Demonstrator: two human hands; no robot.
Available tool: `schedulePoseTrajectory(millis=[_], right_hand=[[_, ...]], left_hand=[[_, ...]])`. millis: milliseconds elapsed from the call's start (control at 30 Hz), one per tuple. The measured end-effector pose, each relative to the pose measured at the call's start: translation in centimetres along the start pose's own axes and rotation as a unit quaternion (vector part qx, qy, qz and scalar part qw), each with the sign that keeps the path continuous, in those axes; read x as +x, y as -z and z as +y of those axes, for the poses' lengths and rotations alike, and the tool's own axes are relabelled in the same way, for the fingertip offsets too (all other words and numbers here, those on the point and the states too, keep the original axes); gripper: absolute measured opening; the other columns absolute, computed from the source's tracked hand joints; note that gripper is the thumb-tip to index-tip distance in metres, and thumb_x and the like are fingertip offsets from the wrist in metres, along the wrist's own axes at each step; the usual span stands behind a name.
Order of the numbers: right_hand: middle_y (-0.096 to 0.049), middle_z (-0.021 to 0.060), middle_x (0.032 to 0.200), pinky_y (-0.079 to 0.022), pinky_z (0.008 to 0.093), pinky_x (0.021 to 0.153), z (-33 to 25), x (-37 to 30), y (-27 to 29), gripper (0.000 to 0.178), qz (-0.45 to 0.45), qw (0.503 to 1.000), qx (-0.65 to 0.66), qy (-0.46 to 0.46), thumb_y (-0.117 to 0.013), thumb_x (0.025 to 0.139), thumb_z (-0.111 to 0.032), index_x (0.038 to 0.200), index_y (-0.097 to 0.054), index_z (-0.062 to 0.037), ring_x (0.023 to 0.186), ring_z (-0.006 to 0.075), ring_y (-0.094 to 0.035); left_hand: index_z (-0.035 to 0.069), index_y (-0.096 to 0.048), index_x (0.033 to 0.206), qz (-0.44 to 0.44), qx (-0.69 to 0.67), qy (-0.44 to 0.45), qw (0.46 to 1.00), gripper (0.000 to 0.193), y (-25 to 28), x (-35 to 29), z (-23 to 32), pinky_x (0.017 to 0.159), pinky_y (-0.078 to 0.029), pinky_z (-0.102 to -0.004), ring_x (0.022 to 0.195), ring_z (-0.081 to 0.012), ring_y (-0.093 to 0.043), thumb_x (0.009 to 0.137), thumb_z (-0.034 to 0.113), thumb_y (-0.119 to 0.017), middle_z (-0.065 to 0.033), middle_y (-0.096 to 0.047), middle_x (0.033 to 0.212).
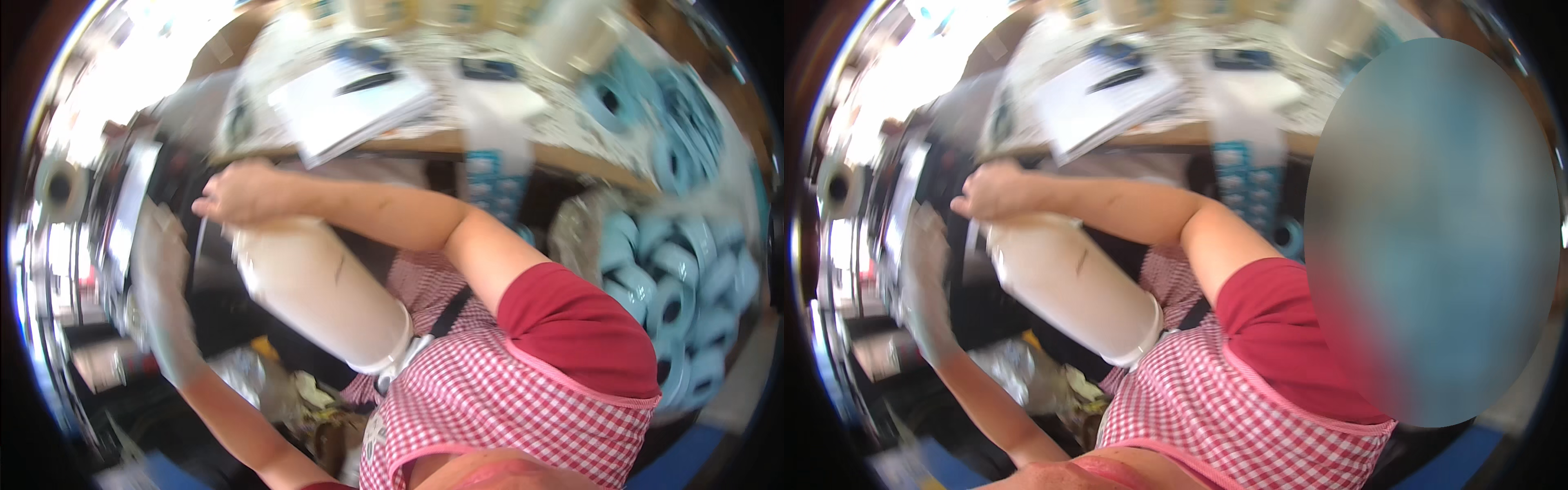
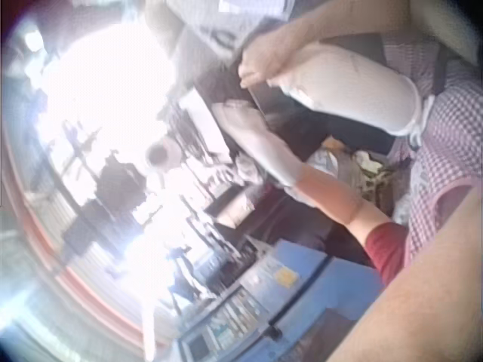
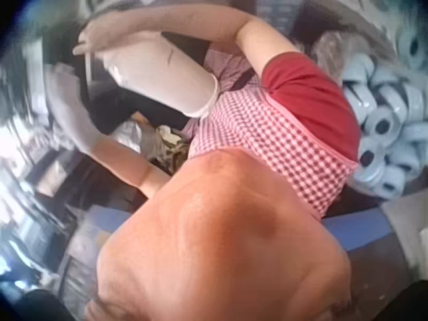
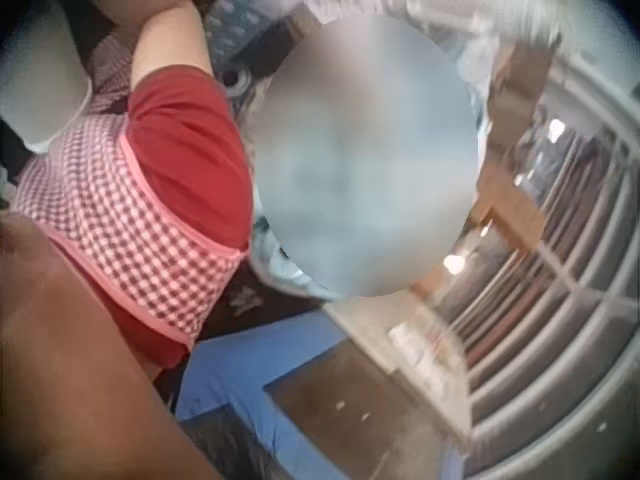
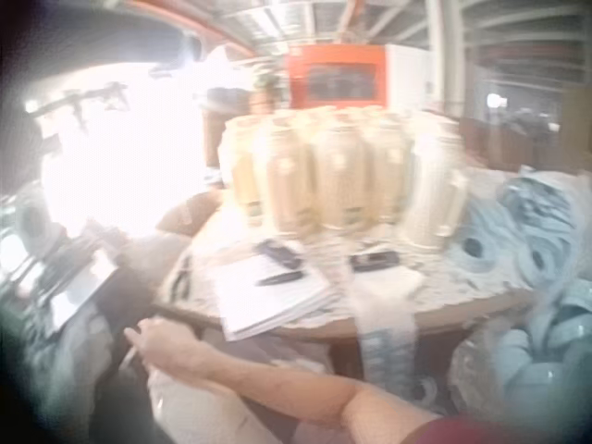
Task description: The person repeatedly picks up white plastic pitchers, wipes the interior with a cloth, applies a label, and attaches a blue handle. They then place the assembled pitchers into a nearby basket. The process is repeated for multiple units.
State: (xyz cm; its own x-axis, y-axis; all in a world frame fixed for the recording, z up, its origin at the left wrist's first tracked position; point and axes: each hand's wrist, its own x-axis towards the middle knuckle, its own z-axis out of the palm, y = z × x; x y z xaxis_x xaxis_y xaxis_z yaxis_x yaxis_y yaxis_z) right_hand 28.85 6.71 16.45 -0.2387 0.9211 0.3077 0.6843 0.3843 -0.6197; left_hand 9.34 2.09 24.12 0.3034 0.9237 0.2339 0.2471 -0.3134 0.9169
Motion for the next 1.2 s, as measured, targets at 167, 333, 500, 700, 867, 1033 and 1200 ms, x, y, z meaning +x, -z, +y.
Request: schedulePoseTrajectory(millis=[167,333,500,700,867,1033,1200], right_hand=[[-0.071,0.0124,0.113,-0.063,0.0408,0.078,5.5,-13.9,8.2,0.037,0.017,0.897,0.43,-0.097,-0.059,0.107,-0.029,0.119,-0.068,0.005,0.102,0.0265,-0.074],[-0.077,0.0127,0.092,-0.057,0.04,0.072,18.8,-33.8,34.1,0.027,0.372,0.869,-0.223,-0.237,-0.07,0.096,-0.029,0.107,-0.073,-0.004,0.081,0.026,-0.073],[-0.07,0.0237,0.132,-0.055,0.0535,0.099,31.0,-52.8,50.7,0.034,0.205,0.613,-0.453,-0.614,-0.054,0.097,-0.015,0.12,-0.076,-0.002,0.125,0.0433,-0.066],[-0.073,0.0174,0.13,-0.055,0.0509,0.1,34.7,-56.3,50.9,0.034,0.102,0.559,-0.454,-0.686,-0.056,0.098,-0.021,0.121,-0.078,-0.009,0.123,0.0381,-0.069],[-0.08,0.0196,0.104,-0.057,0.0443,0.071,33.9,-58.3,57.2,0.028,0.475,0.653,-0.301,-0.507,-0.064,0.094,-0.023,0.107,-0.081,-0.0047,0.084,0.0318,-0.075],[-0.05,0.0076,0.08,-0.041,0.0273,0.051,28.3,-68.3,68.0,0.038,0.762,0.498,0.404,0.087,-0.032,0.107,-0.02,0.116,-0.059,0.0064,0.063,0.0167,-0.05],[-0.066,0.008,0.099,-0.05,0.0298,0.078,6.0,-34.3,38.9,0.035,0.63,0.713,0.297,0.079,-0.056,0.111,-0.033,0.12,-0.063,-0.0002,0.078,0.0173,-0.06]], left_hand=[[-0.002,-0.069,0.129,0.017,0.353,0.029,0.935,0.052,-9.7,-5.9,0.8,0.098,-0.053,-0.0359,0.107,-0.0247,-0.07,0.094,0.035,-0.079,-0.0183,-0.073,0.119],[-0.008,-0.075,0.114,0.092,0.247,0.068,0.962,0.034,-0.8,-7.2,5.3,0.074,-0.054,-0.0265,0.086,-0.0093,-0.064,0.104,0.024,-0.069,-0.0075,-0.076,0.107],[-0.011,-0.068,0.086,0.153,0.175,-0.038,0.972,0.03,2.8,-9.9,1.5,0.103,-0.051,-0.0326,0.128,-0.0209,-0.061,0.105,0.012,-0.06,-0.0169,-0.058,0.152],[-0.001,-0.039,0.066,0.163,0.213,-0.04,0.963,0.043,-2.4,-13.1,-1.2,0.109,-0.047,-0.0354,0.132,-0.0263,-0.059,0.098,0.001,-0.067,-0.0199,-0.059,0.151],[-0.002,-0.042,0.063,0.162,0.248,-0.032,0.955,0.041,-2.9,-14.0,-0.9,0.102,-0.05,-0.0338,0.123,-0.0262,-0.065,0.093,-0.003,-0.069,-0.0211,-0.063,0.146],[-0.002,-0.045,0.062,0.123,0.236,-0.092,0.96,0.039,-7.0,-11.6,-3.0,0.096,-0.054,-0.0358,0.11,-0.031,-0.071,0.084,0.001,-0.077,-0.023,-0.069,0.135],[0.0,-0.065,0.121,0.084,0.225,-0.115,0.964,0.041,-5.0,-14.9,-0.4,0.11,-0.047,-0.0392,0.125,-0.0307,-0.064,0.085,0.01,-0.081,-0.0206,-0.067,0.135]])
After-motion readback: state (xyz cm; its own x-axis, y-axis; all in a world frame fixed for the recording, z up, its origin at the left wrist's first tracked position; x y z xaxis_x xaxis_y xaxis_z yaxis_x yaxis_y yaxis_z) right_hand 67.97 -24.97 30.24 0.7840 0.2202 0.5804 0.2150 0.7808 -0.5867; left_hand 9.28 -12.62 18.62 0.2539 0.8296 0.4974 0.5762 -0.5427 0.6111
